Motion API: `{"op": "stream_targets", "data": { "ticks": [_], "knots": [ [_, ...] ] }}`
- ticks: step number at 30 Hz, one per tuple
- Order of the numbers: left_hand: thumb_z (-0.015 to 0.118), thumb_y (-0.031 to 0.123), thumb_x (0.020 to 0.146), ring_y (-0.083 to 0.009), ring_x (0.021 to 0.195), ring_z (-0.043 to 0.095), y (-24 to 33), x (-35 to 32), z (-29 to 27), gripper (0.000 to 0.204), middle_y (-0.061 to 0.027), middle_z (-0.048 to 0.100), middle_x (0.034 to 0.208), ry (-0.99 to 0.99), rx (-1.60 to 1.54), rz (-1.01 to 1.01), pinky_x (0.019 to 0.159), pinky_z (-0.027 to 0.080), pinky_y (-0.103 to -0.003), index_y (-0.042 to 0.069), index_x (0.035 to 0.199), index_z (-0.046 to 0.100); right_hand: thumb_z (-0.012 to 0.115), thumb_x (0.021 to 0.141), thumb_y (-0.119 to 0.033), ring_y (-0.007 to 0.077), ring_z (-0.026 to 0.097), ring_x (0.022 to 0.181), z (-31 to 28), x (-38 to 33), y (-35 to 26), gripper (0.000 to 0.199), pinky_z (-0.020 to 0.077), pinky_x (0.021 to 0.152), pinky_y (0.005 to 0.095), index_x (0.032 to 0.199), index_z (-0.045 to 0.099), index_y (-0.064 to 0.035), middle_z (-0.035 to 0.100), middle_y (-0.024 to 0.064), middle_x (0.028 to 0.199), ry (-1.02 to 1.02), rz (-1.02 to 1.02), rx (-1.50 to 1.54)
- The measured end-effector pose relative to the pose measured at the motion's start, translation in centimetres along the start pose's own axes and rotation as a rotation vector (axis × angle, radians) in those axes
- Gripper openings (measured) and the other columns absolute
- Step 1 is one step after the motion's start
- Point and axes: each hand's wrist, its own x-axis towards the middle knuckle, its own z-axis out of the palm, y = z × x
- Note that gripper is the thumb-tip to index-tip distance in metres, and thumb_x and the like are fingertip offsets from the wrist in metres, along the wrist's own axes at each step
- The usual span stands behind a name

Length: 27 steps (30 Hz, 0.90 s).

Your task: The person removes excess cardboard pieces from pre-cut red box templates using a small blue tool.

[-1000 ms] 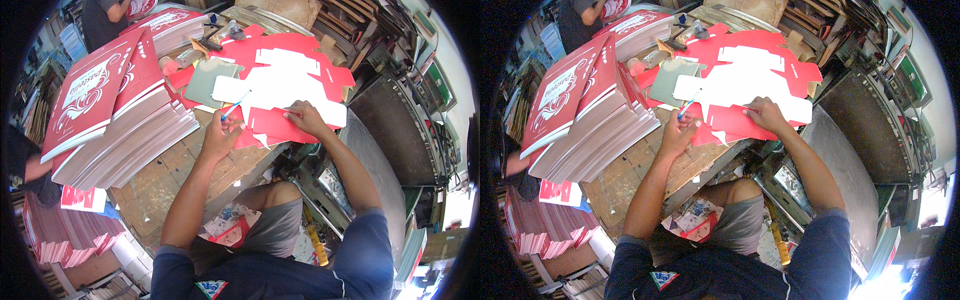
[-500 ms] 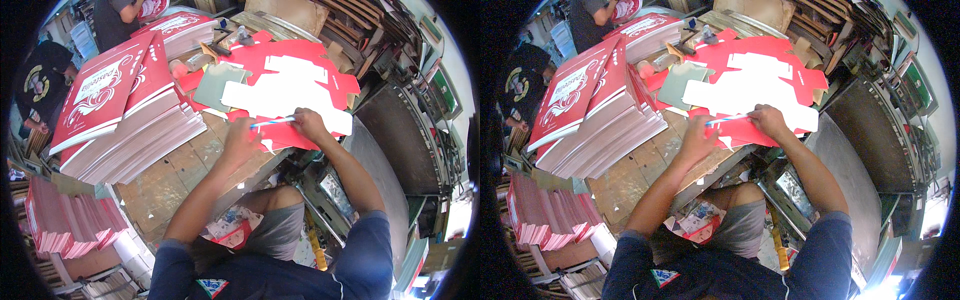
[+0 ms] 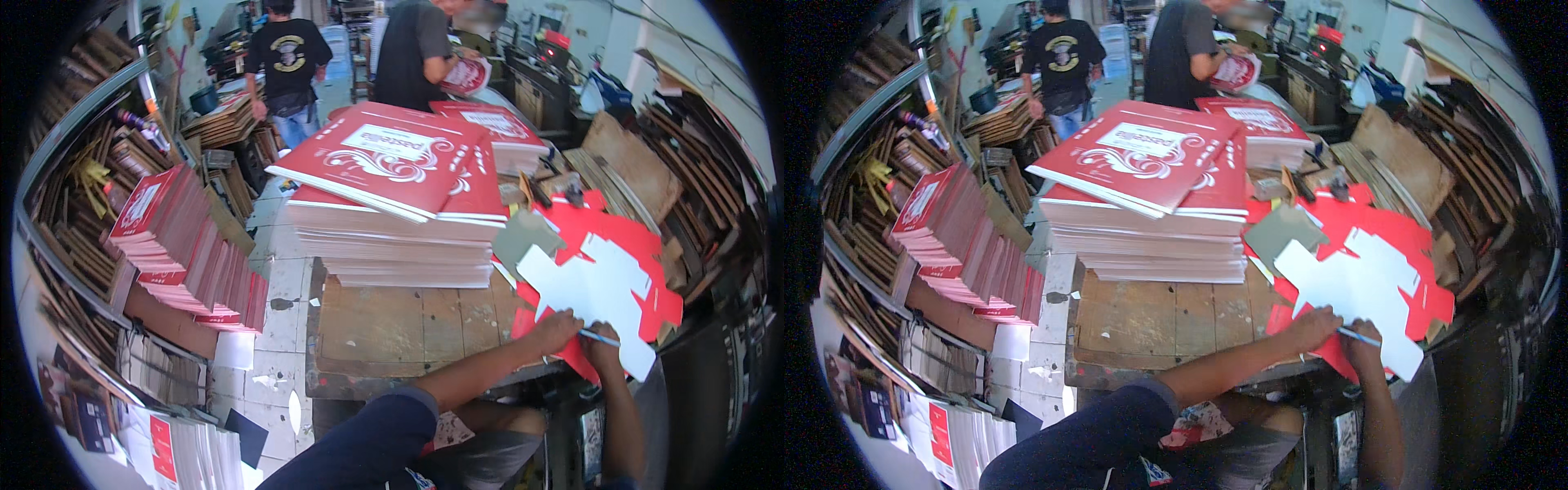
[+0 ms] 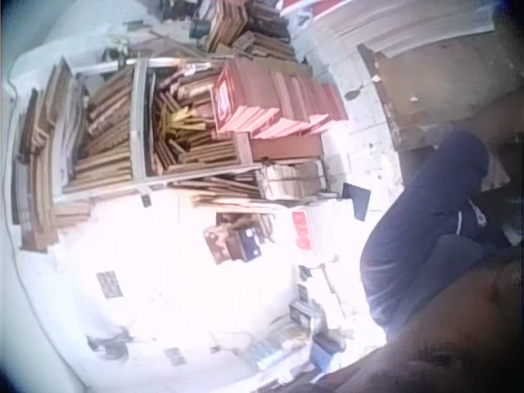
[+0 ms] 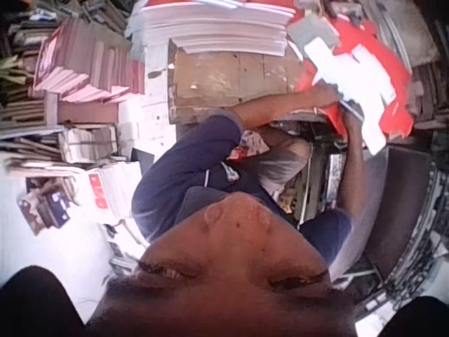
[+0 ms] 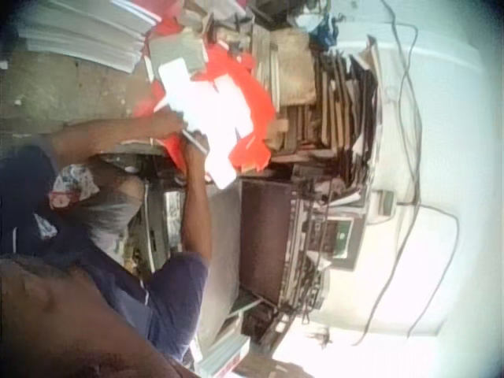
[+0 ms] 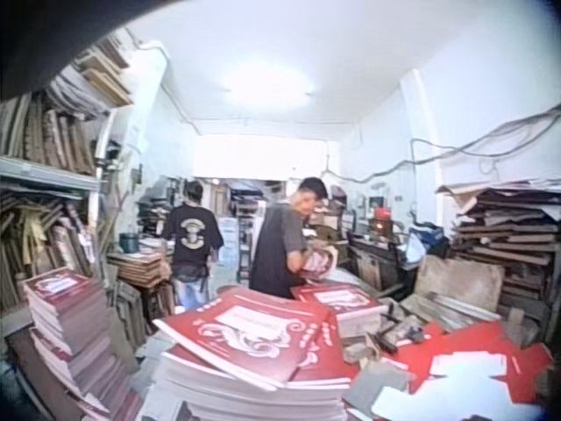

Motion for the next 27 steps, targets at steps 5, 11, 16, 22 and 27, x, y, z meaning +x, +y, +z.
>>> {"op": "stream_targets", "data": {
  "ticks": [5,11,16,22,27],
  "knots": [
    [0.059,0.011,0.08,-0.0297,0.084,0.064,-0.1,-0.8,0.2,0.014,-0.0142,0.062,0.083,-0.027,0.091,0.003,0.07,0.055,-0.04,0.002,0.091,0.056,0.078,0.068,-0.025,0.0346,0.058,0.076,-2.7,-0.2,-2.4,0.028,0.0491,0.068,0.0446,0.086,0.07,-0.0045,0.063,0.0155,0.078,-0.089,-0.032,0.193],
    [0.057,0.009,0.08,-0.0308,0.087,0.065,0.4,-0.3,1.6,0.023,-0.0155,0.063,0.086,-0.037,0.071,0.038,0.076,0.054,-0.041,0.003,0.102,0.056,0.078,0.069,-0.041,0.0379,0.055,0.088,-5.7,-1.3,-3.5,0.053,0.0469,0.08,0.0474,0.106,0.067,-0.0035,0.061,0.0207,0.096,-0.38,-0.013,0.072],
    [0.057,0.011,0.084,-0.0393,0.085,0.065,-2.9,-0.7,0.7,0.023,-0.0231,0.066,0.09,-0.13,-0.211,-0.125,0.074,0.052,-0.048,0.0,0.104,0.061,0.075,0.073,-0.054,0.0413,0.053,0.102,-3.8,-0.7,-3.1,0.068,0.0448,0.087,0.0496,0.118,0.061,-0.0034,0.059,0.0239,0.107,-0.371,-0.007,0.148],
    [0.06,0.021,0.092,-0.0311,0.08,0.068,-3.4,-1.1,-4.9,0.023,-0.0198,0.068,0.088,0.044,-0.374,-0.387,0.07,0.052,-0.04,-0.001,0.099,0.057,0.08,0.069,-0.046,0.039,0.052,0.107,-3.7,-1.0,-1.4,0.072,0.0464,0.093,0.0458,0.126,0.058,-0.0067,0.054,0.0193,0.117,-0.364,0.147,0.314],
    [0.063,0.011,0.089,-0.0264,0.073,0.066,-4.4,-1.5,-5.3,0.019,-0.0164,0.067,0.084,0.35,-0.573,-0.387,0.063,0.05,-0.036,0.001,0.084,0.048,0.084,0.065,-0.038,0.0376,0.052,0.111,-5.1,-1.1,-2.4,0.076,0.0447,0.097,0.0439,0.128,0.057,-0.0062,0.055,0.0183,0.117,-0.377,0.166,0.316]
  ]
}}
